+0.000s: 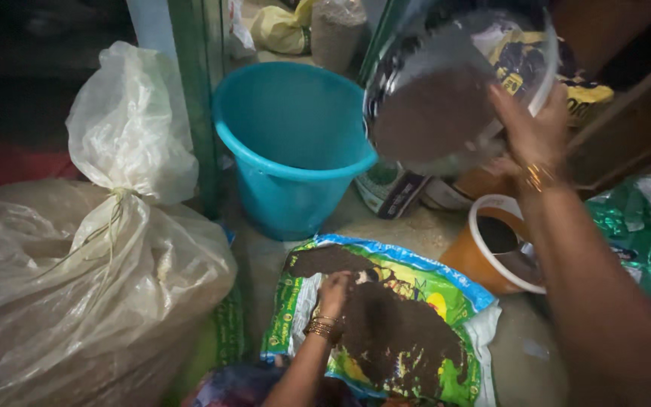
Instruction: The person sits on the floor and sifts a dark brown grain using a metal sieve over a large open bag. They repeatedly shake the sieve to separate the fine powder, then use a scoop to transfer more grain from a nearby container into the sieve to continue the process.
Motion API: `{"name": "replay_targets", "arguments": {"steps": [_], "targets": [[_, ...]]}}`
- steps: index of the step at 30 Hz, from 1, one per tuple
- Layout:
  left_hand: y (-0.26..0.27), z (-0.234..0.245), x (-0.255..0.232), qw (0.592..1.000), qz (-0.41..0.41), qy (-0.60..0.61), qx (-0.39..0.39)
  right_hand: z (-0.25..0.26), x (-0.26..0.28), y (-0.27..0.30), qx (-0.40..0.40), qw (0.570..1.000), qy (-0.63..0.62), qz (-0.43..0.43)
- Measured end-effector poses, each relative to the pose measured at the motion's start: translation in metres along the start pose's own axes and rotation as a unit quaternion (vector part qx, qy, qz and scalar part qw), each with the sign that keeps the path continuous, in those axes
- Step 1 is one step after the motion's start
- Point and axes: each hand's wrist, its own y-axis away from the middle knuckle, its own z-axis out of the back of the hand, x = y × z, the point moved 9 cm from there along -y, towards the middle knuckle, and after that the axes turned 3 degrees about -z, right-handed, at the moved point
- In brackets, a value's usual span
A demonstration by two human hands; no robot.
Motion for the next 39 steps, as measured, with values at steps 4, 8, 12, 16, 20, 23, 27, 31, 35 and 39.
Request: {"name": "replay_targets", "arguments": {"steps": [4,8,12,16,20,23,27,31,35,39], "targets": [[0.0,-0.004,-0.006,0.997,-0.074,-0.031,0.0,-0.106,0.112,0.018,-0.15,0.79,0.264,0.533],[-0.001,-0.011,-0.003,0.996,-0.083,0.02,0.022,-0.187,0.099,0.01,0.053,0.865,0.337,0.368],[0.0,-0.017,-0.006,0.991,-0.13,-0.018,0.039,-0.204,0.13,0.078,0.056,0.75,0.356,0.555],[-0.003,-0.018,0.005,0.994,-0.096,0.029,0.043,-0.19,0.136,0.098,0.032,0.704,0.388,0.595],[-0.006,-0.015,0.005,0.992,-0.116,0.006,0.044,-0.137,0.122,0.083,0.038,0.791,0.347,0.503],[-0.003,-0.013,0.01,0.995,-0.075,0.042,0.055,-0.061,0.087,0.094,0.001,0.877,0.253,0.41],[0.018,-0.026,-0.02,0.99,-0.095,-0.025,0.099,0.039,-0.001,0.131,0.04,0.971,0.029,0.233],[0.057,-0.04,-0.039,0.989,0.047,0.02,0.139,0.097,-0.128,0.189,0.073,0.99,-0.114,0.036],[0.084,-0.02,-0.036,0.973,0.191,-0.084,0.102,0.096,-0.273,0.269,0.12,0.888,-0.288,-0.338],[0.083,-0.02,-0.025,0.98,0.131,-0.105,0.11,0.122,-0.329,0.266,0.16,0.922,-0.012,-0.352]]}}
